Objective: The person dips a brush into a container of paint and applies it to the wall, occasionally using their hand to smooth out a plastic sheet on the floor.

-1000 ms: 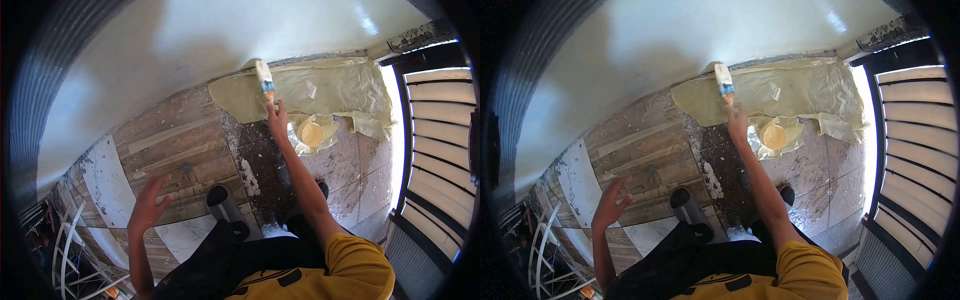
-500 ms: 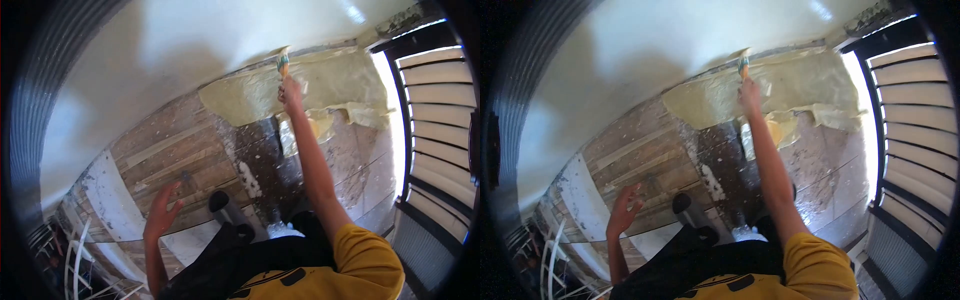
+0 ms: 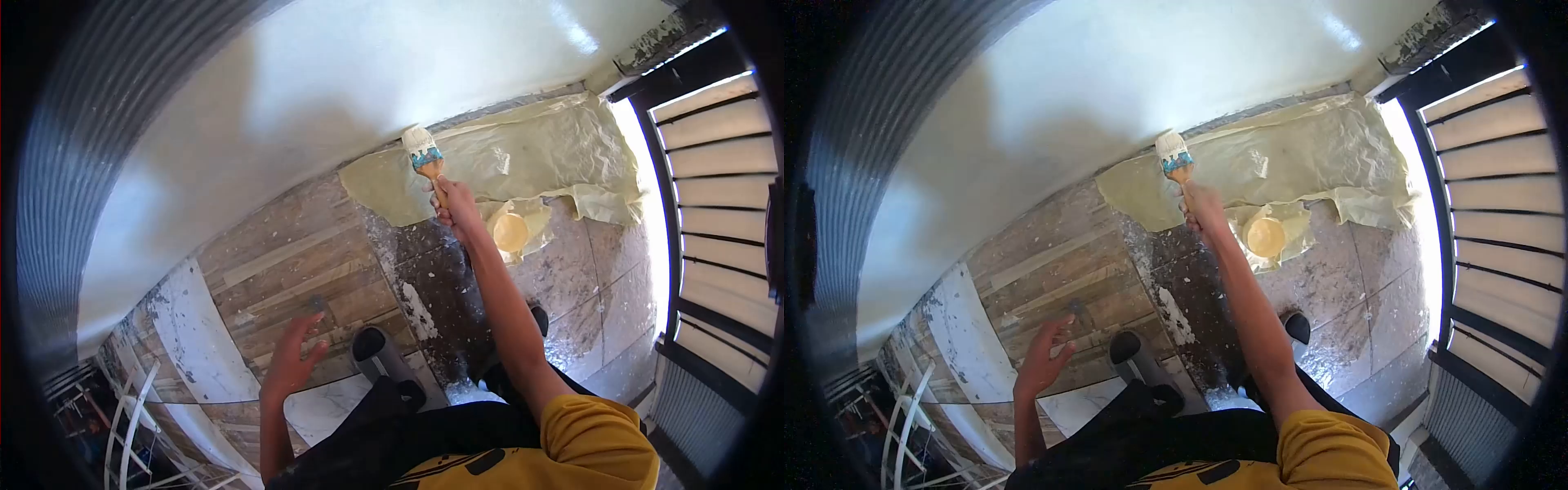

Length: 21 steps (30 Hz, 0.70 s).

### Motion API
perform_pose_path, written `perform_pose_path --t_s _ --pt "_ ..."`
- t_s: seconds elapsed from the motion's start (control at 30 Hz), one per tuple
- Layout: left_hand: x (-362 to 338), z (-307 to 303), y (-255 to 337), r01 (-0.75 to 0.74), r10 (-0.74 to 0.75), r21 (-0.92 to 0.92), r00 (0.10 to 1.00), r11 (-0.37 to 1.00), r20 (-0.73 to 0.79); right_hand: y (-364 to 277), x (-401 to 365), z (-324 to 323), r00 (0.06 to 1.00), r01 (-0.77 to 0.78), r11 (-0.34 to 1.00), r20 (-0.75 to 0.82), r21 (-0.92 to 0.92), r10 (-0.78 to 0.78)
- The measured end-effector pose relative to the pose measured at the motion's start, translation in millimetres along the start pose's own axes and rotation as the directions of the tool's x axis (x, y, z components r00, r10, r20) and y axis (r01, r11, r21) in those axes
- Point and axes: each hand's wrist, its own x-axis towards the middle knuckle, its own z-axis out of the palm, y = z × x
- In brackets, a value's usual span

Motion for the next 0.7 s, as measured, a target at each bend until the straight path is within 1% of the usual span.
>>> perform_pose_path --t_s 0.03,0.1,0.2,0.23,0.27,0.3,0.37,0.4,0.47,0.53,0.57,0.63,0.67,0.7 --pt "0 1 2 -0.035 0.036 -0.019 0.999 0.999 0.024 -3 2 1 1.000 -0.009 0.998 -0.029 -0.065 0.007" --pt "-1 1 3 -0.052 0.052 -0.007 0.998 0.999 0.021 -2 19 -5 0.999 0.009 0.996 -0.039 -0.089 -0.012" --pt "-7 1 -1 -0.069 0.069 0.010 0.998 0.998 -0.004 -23 43 -8 0.998 0.041 0.987 -0.034 -0.154 -0.047" --pt "-10 2 -4 -0.071 0.071 0.014 0.997 0.997 -0.021 -36 41 -1 0.998 0.056 0.979 -0.021 -0.194 -0.061" --pt "-12 3 -6 -0.071 0.071 0.013 0.997 0.997 -0.025 -48 37 5 0.994 0.100 0.972 -0.027 -0.214 -0.109" --pt "-15 4 -8 -0.056 0.056 -0.009 0.998 0.998 -0.025 -61 26 11 0.994 0.100 0.971 -0.023 -0.216 -0.108" --pt "-20 7 -14 -0.032 0.032 -0.034 0.999 0.999 -0.022 -80 4 18 0.975 0.211 0.935 -0.005 -0.285 -0.221" --pt "-21 8 -18 -0.032 0.031 -0.039 0.999 0.999 -0.031 -87 -14 25 0.968 0.236 0.924 -0.016 -0.300 -0.252" --pt "-24 8 -22 -0.024 0.022 -0.051 0.999 0.998 -0.043 -98 -49 26 0.930 0.366 0.900 0.056 -0.237 -0.363" --pt "-24 7 -20 -0.018 0.015 -0.061 0.998 0.998 -0.054 -117 -91 38 0.881 0.463 0.840 0.039 -0.282 -0.472" --pt "-23 8 -22 -0.007 0.003 -0.072 0.999 0.997 -0.054 -122 -102 41 0.886 0.454 0.843 0.047 -0.289 -0.461" --pt "-20 10 -25 -0.020 0.018 -0.049 0.999 0.999 -0.041 -127 -118 43 0.805 0.567 0.791 -0.051 -0.230 -0.592" --pt "-18 12 -24 -0.018 0.016 -0.054 0.999 0.998 -0.041 -125 -120 41 0.762 0.619 0.722 0.014 -0.308 -0.648" --pt "-16 15 -22 -0.036 0.035 -0.051 0.999 0.998 -0.027 -113 -114 38 0.763 0.619 0.722 0.015 -0.309 -0.647"
